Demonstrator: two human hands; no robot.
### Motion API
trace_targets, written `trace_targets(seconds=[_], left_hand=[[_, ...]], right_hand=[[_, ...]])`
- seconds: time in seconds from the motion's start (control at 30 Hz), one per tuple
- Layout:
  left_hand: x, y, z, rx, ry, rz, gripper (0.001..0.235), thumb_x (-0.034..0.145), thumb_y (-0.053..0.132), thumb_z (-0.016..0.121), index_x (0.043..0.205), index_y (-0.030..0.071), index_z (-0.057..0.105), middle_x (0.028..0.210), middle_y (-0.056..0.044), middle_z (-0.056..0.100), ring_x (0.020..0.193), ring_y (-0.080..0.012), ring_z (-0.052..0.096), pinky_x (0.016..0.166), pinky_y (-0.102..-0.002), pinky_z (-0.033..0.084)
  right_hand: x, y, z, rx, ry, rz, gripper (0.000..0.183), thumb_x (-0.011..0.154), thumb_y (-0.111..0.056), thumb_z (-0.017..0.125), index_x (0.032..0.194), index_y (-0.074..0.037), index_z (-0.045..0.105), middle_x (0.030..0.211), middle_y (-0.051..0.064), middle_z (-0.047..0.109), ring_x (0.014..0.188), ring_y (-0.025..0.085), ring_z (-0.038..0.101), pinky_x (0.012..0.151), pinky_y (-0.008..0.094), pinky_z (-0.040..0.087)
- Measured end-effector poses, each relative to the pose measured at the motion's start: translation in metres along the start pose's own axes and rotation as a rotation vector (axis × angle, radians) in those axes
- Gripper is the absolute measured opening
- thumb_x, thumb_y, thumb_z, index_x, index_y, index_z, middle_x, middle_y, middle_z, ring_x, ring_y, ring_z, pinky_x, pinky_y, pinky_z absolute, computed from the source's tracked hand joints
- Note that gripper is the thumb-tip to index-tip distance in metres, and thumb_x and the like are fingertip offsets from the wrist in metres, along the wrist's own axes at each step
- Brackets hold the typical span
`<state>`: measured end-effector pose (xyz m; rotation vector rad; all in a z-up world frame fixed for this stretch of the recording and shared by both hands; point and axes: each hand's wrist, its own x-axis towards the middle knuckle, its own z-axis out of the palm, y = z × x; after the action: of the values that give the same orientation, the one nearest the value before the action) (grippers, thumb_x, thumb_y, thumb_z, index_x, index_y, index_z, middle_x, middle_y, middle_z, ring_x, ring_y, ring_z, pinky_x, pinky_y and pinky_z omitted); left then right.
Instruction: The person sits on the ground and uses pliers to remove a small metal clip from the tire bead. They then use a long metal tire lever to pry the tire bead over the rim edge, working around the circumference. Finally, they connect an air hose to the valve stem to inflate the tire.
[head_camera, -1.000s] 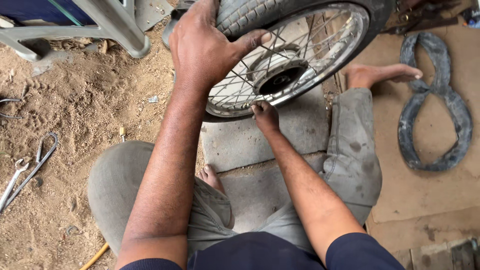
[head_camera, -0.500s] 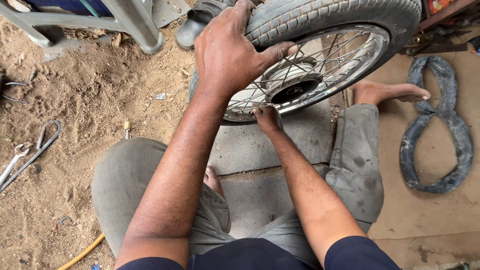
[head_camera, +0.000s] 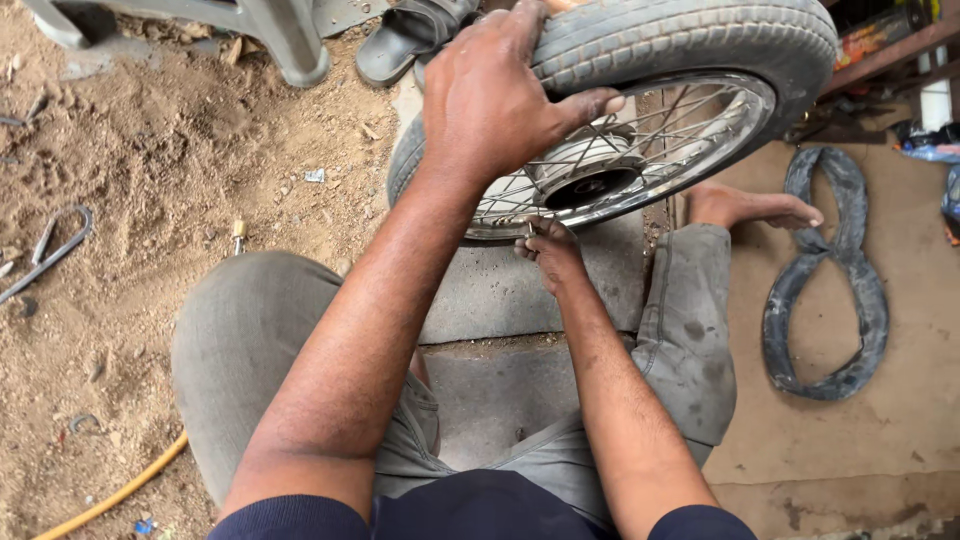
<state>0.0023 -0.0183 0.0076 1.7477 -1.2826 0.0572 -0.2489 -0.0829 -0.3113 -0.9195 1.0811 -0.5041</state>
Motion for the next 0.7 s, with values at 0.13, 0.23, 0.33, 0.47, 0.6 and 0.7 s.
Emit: trace_targets(seconds=[0.13,0.23,0.33,0.47,0.6,0.7], left_hand=[[0.0,-0.002,0.003,-0.011,0.028,0.027,0.079,0.066,0.067,0.094,0.116,0.01,0.069,0.098,-0.01,0.074,0.096,-0.0327,0.071,0.081,-0.047,0.056],[-0.001,-0.003,0.005,-0.05,0.053,0.041,0.078,0.068,0.064,0.094,0.118,0.01,0.07,0.103,-0.01,0.074,0.099,-0.0324,0.071,0.083,-0.047,0.056],[-0.002,-0.004,0.005,-0.061,0.054,0.031,0.077,0.068,0.064,0.094,0.118,0.01,0.07,0.106,-0.011,0.075,0.102,-0.032,0.071,0.085,-0.046,0.057],[-0.001,-0.005,0.005,-0.041,0.077,0.042,0.075,0.066,0.064,0.093,0.116,0.011,0.072,0.103,-0.011,0.075,0.101,-0.0338,0.07,0.084,-0.047,0.056],[0.0,-0.006,0.006,-0.011,0.032,0.003,0.074,0.067,0.069,0.092,0.111,0.012,0.074,0.1,-0.011,0.076,0.1,-0.033,0.071,0.083,-0.047,0.056],[0.0,-0.007,0.008,-0.025,0.025,-0.013,0.075,0.065,0.071,0.09,0.111,0.013,0.075,0.097,-0.011,0.076,0.096,-0.033,0.072,0.081,-0.048,0.056]], right_hand=[[-0.01,-0.017,0.018,-0.379,0.12,-0.013,0.037,0.087,0.008,0.059,0.12,-0.008,0.067,0.101,0.008,0.072,0.08,0.014,0.072,0.072,0.029,0.063],[-0.016,-0.031,0.037,-0.553,0.19,-0.015,0.028,0.09,0.002,0.063,0.117,-0.005,0.064,0.101,0.008,0.073,0.078,0.011,0.074,0.071,0.027,0.064],[-0.014,-0.031,0.043,-0.673,0.214,-0.072,0.021,0.092,-0.006,0.065,0.113,-0.003,0.067,0.09,0.008,0.076,0.072,0.012,0.073,0.069,0.026,0.06],[0.003,-0.015,0.039,-0.889,0.245,-0.316,0.022,0.1,-0.018,0.061,0.1,-0.001,0.074,0.076,0.006,0.076,0.067,0.015,0.071,0.065,0.029,0.055],[0.01,-0.005,0.038,-0.786,0.263,-0.347,0.018,0.096,-0.017,0.064,0.097,-0.001,0.072,0.075,0.007,0.075,0.067,0.016,0.072,0.065,0.031,0.056],[0.015,0.002,0.037,-0.787,0.291,-0.425,0.018,0.098,-0.016,0.063,0.099,0.0,0.072,0.08,0.008,0.076,0.07,0.016,0.075,0.067,0.032,0.057]])
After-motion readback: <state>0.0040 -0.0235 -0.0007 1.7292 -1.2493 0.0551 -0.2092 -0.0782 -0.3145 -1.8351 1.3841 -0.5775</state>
